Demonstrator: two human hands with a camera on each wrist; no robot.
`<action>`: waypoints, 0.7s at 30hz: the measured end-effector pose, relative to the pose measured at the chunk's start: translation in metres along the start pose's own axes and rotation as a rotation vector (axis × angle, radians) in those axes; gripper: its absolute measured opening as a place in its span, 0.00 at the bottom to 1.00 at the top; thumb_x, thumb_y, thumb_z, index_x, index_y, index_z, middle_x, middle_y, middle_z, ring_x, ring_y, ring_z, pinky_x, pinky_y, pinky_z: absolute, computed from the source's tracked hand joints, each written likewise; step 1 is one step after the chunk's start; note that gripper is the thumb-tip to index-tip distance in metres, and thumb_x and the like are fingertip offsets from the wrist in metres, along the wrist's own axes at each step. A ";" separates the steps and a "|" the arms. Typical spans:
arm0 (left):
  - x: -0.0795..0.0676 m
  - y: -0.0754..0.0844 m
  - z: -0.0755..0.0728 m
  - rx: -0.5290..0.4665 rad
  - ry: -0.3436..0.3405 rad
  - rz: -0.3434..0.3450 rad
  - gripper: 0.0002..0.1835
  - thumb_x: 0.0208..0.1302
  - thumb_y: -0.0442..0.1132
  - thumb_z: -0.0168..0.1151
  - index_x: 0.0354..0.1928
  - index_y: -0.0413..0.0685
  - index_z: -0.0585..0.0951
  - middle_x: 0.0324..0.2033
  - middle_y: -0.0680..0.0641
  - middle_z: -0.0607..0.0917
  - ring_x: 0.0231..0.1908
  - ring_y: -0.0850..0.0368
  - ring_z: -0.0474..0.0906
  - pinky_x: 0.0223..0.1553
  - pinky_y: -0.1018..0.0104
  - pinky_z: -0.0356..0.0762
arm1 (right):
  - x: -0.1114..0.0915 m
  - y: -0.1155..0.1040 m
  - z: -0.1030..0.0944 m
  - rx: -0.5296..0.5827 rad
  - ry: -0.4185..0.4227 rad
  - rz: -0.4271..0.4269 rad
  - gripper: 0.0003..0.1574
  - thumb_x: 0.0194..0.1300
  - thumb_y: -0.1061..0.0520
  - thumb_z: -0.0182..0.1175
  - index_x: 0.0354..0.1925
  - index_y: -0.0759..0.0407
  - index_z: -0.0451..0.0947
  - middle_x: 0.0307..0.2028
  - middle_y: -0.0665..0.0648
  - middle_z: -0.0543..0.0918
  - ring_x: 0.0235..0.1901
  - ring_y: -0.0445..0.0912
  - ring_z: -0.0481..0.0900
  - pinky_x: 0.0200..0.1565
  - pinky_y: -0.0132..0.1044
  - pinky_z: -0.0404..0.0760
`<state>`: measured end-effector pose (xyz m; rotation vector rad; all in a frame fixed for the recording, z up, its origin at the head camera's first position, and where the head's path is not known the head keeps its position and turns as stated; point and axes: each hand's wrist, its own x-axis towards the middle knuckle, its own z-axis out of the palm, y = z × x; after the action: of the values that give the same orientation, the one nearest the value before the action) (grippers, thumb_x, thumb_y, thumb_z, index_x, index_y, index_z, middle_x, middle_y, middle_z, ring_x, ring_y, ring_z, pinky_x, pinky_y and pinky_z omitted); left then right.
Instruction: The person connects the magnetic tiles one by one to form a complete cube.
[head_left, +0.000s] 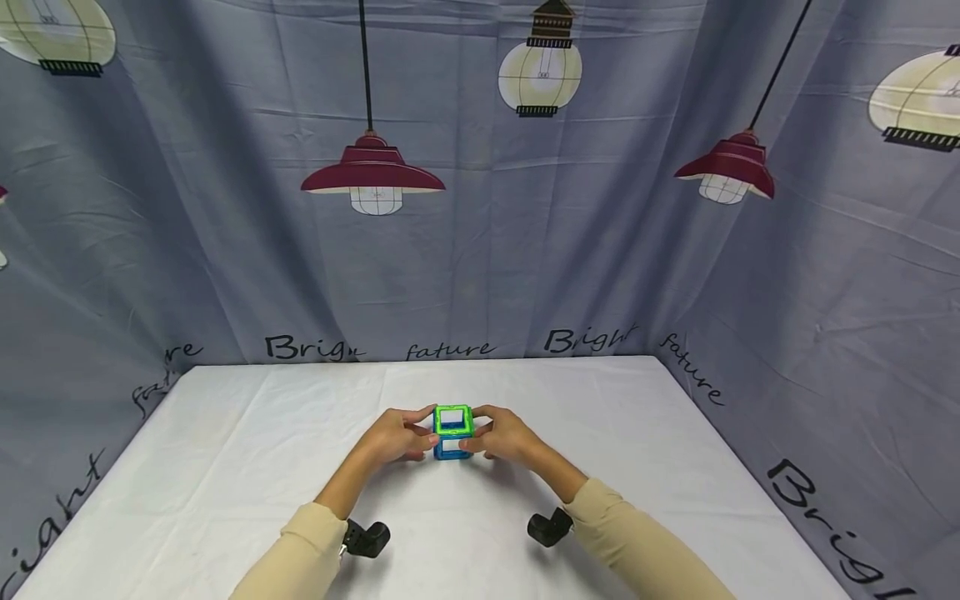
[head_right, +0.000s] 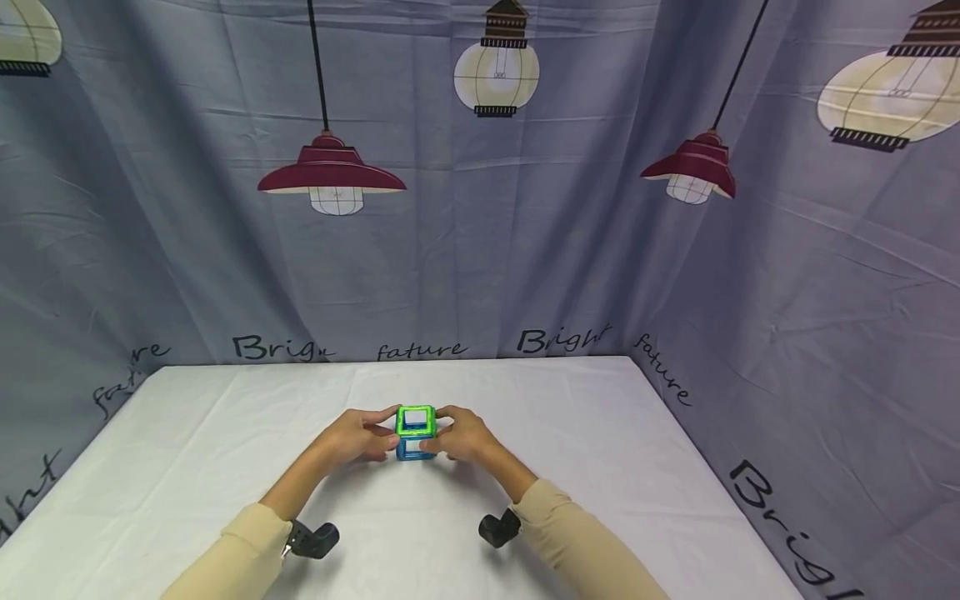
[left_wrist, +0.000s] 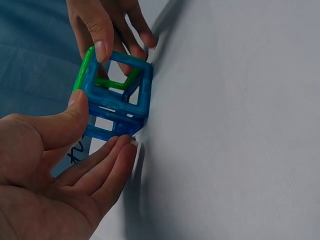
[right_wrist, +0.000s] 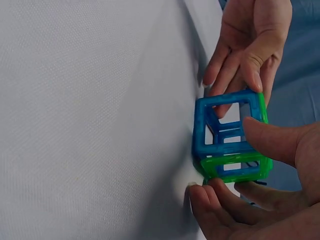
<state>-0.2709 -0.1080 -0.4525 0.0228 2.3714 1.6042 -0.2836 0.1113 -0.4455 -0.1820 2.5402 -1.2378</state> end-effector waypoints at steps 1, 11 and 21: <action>0.001 0.001 0.001 -0.005 0.004 -0.003 0.34 0.61 0.37 0.73 0.70 0.51 0.75 0.47 0.40 0.89 0.34 0.53 0.86 0.40 0.60 0.85 | 0.001 0.001 0.000 0.006 0.003 0.005 0.44 0.58 0.52 0.75 0.69 0.60 0.70 0.47 0.60 0.85 0.37 0.47 0.84 0.41 0.41 0.85; 0.004 0.003 0.004 -0.011 0.020 -0.019 0.34 0.61 0.35 0.73 0.70 0.50 0.75 0.45 0.41 0.88 0.34 0.52 0.86 0.40 0.61 0.86 | 0.002 0.002 0.001 0.010 0.017 0.003 0.44 0.58 0.51 0.74 0.69 0.61 0.70 0.47 0.60 0.86 0.35 0.47 0.83 0.39 0.39 0.83; 0.000 0.006 -0.002 0.069 -0.002 -0.010 0.37 0.60 0.37 0.74 0.72 0.48 0.73 0.47 0.41 0.88 0.34 0.52 0.85 0.39 0.61 0.85 | -0.002 0.004 0.000 -0.081 0.026 -0.038 0.44 0.58 0.50 0.75 0.68 0.59 0.70 0.45 0.60 0.86 0.38 0.48 0.83 0.43 0.45 0.84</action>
<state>-0.2719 -0.1079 -0.4467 0.0266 2.4206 1.5168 -0.2814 0.1144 -0.4476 -0.2346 2.6227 -1.1585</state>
